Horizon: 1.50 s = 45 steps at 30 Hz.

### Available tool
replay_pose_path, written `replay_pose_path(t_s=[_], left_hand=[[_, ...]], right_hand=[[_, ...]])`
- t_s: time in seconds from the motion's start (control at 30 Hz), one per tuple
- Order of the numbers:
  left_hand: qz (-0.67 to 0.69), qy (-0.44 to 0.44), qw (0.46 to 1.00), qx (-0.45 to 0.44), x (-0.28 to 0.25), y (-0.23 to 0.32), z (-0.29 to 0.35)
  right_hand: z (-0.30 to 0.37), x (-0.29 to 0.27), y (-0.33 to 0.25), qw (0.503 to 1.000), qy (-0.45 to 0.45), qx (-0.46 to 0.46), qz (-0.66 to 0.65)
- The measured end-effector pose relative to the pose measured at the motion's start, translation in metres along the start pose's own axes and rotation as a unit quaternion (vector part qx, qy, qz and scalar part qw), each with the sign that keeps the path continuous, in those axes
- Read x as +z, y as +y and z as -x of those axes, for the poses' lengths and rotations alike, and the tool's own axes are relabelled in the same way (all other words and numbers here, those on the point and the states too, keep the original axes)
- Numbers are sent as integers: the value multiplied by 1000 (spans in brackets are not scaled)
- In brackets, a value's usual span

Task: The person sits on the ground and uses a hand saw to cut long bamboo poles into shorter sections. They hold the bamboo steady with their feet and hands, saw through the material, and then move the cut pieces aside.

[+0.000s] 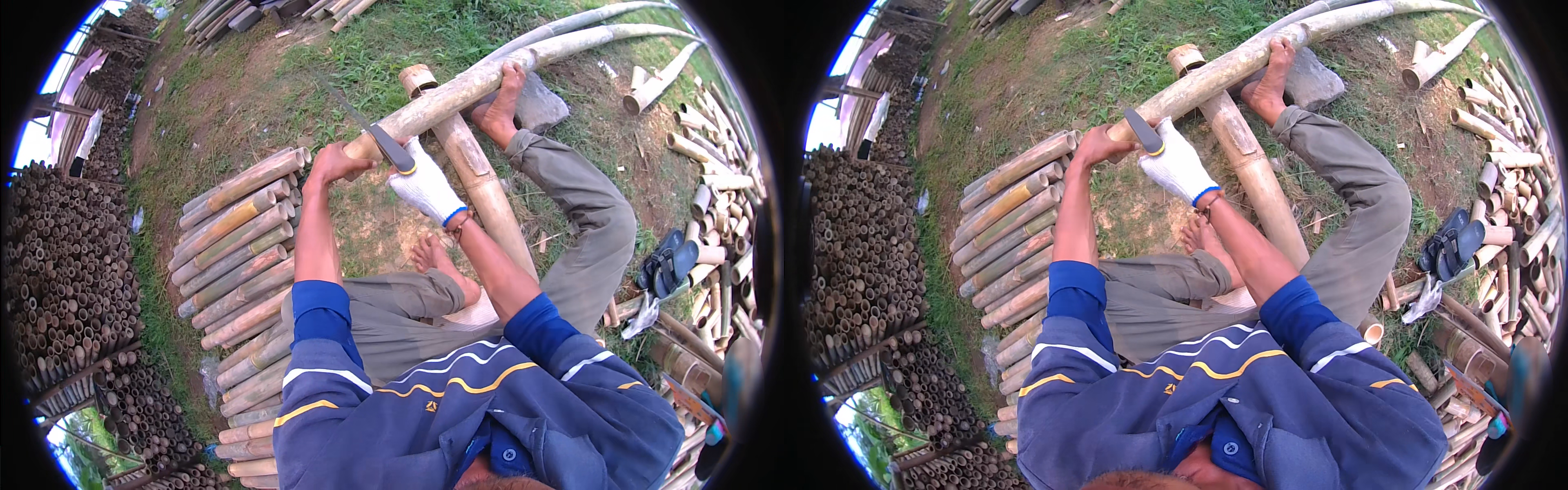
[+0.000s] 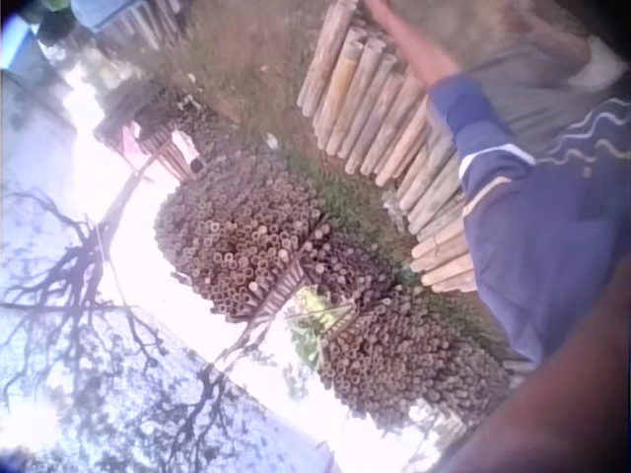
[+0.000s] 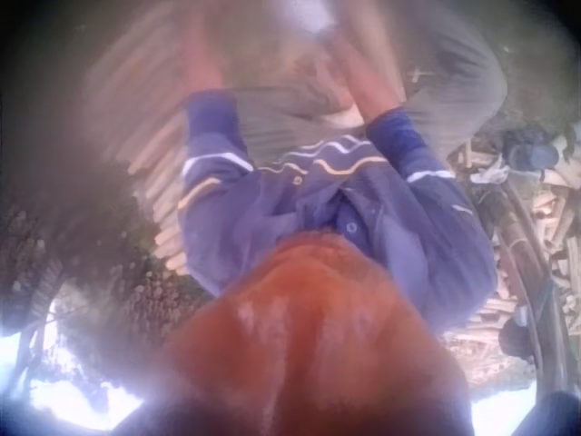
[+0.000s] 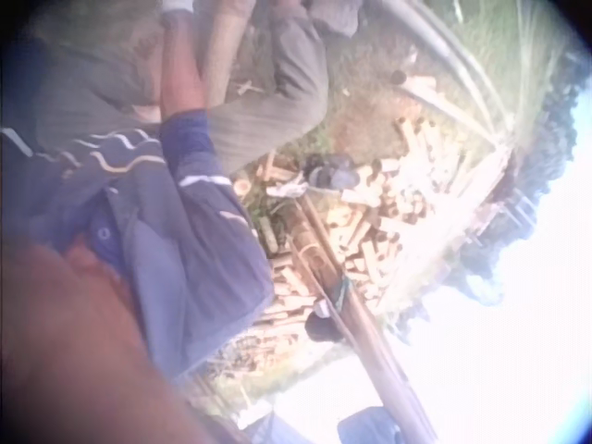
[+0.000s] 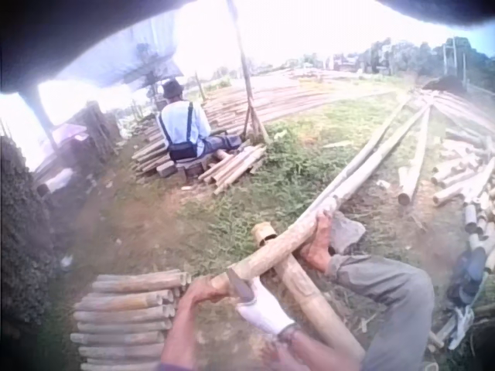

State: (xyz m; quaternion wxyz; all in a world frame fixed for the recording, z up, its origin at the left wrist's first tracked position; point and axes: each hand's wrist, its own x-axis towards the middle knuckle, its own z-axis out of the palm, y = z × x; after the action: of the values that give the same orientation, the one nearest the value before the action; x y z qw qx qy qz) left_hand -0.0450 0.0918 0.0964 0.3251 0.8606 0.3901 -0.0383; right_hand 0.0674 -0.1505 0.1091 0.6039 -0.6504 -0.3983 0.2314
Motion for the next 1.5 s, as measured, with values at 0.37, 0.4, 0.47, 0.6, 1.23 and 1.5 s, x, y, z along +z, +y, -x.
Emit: replay_pose_path(t_s=[0.37,0.4,0.47,0.6,1.23,1.5], left_hand=[[-36,39,998,17,10,-19,8],[-35,48,998,18,11,-25,8],[-34,45,998,4,1,-28,7],[-7,1,1000,5,8,13,-7],[-21,19,1000,-2,0,6,2],[-43,8,999,31,17,-7,-17]], right_hand=[[224,-88,-60,992,-47,91,68],[220,-90,-64,992,-46,100,54],[198,-78,-48,996,-43,77,23],[32,-28,0,1000,2,3,27],[8,-2,3,1000,-11,-13,-4],[145,-60,-17,1000,-10,3,-1]])
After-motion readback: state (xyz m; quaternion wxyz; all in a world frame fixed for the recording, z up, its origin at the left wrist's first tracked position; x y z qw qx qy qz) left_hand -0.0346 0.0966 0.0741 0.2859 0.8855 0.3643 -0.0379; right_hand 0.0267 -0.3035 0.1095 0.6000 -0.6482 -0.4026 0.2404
